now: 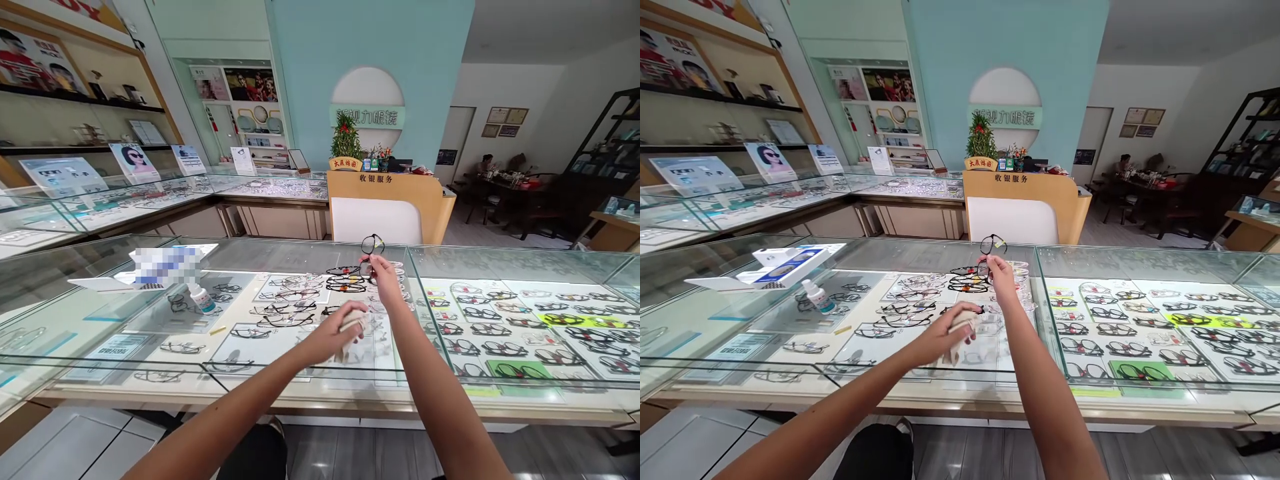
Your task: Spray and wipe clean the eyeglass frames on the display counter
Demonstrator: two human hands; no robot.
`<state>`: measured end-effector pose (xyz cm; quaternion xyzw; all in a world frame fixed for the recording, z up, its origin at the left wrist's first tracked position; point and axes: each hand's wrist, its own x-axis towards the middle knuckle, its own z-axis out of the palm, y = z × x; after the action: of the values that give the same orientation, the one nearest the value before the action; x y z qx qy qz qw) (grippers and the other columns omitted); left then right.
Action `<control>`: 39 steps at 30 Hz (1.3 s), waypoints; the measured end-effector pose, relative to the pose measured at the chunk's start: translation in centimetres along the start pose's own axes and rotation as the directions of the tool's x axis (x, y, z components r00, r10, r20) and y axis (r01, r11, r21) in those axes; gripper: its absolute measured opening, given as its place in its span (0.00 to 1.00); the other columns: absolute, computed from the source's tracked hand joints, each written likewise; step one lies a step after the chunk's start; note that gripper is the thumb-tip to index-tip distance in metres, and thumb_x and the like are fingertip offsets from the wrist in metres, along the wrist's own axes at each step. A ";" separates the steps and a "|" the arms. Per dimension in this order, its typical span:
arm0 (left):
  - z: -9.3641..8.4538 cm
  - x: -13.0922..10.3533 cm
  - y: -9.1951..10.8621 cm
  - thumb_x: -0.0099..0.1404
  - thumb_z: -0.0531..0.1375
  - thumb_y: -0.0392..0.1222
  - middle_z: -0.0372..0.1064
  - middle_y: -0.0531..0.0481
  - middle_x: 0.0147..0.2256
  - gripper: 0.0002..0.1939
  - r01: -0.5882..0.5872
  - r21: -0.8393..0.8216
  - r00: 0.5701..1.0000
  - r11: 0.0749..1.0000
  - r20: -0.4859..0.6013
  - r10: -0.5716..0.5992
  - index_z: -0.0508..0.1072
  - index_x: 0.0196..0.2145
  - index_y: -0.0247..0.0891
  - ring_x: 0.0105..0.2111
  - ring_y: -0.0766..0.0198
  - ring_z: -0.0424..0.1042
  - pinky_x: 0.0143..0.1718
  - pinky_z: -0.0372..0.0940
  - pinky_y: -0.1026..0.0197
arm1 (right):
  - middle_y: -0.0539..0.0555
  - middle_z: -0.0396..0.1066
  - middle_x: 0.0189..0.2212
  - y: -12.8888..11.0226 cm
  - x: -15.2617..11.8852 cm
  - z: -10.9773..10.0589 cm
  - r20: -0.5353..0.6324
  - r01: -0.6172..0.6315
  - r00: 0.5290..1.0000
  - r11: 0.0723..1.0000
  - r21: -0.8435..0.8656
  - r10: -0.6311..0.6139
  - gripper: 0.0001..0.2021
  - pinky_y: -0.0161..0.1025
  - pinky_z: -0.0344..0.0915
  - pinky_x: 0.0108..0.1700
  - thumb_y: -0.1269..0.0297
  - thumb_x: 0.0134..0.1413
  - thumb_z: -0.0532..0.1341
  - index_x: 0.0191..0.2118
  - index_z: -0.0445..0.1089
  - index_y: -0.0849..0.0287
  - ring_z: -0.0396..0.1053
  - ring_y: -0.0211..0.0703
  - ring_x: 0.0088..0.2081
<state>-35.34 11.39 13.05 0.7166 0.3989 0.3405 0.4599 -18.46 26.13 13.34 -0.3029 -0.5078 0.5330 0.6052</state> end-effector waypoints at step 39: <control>-7.5 10.5 -2.4 0.55 0.76 0.56 0.69 0.54 0.36 0.23 -0.374 -0.488 0.815 0.789 -0.578 0.029 0.73 0.36 0.39 0.29 0.70 0.65 0.30 0.63 0.65 | 0.53 0.77 0.37 -1.1 -2.2 2.7 0.318 0.078 0.948 0.973 -0.216 -0.006 0.19 0.41 0.62 0.44 0.42 0.64 0.63 0.39 0.83 0.51 0.66 0.46 0.39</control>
<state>-37.64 24.15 14.70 0.4547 0.3058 0.6830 0.4829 -20.39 23.31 14.55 -0.2697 -0.6614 0.5004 0.4893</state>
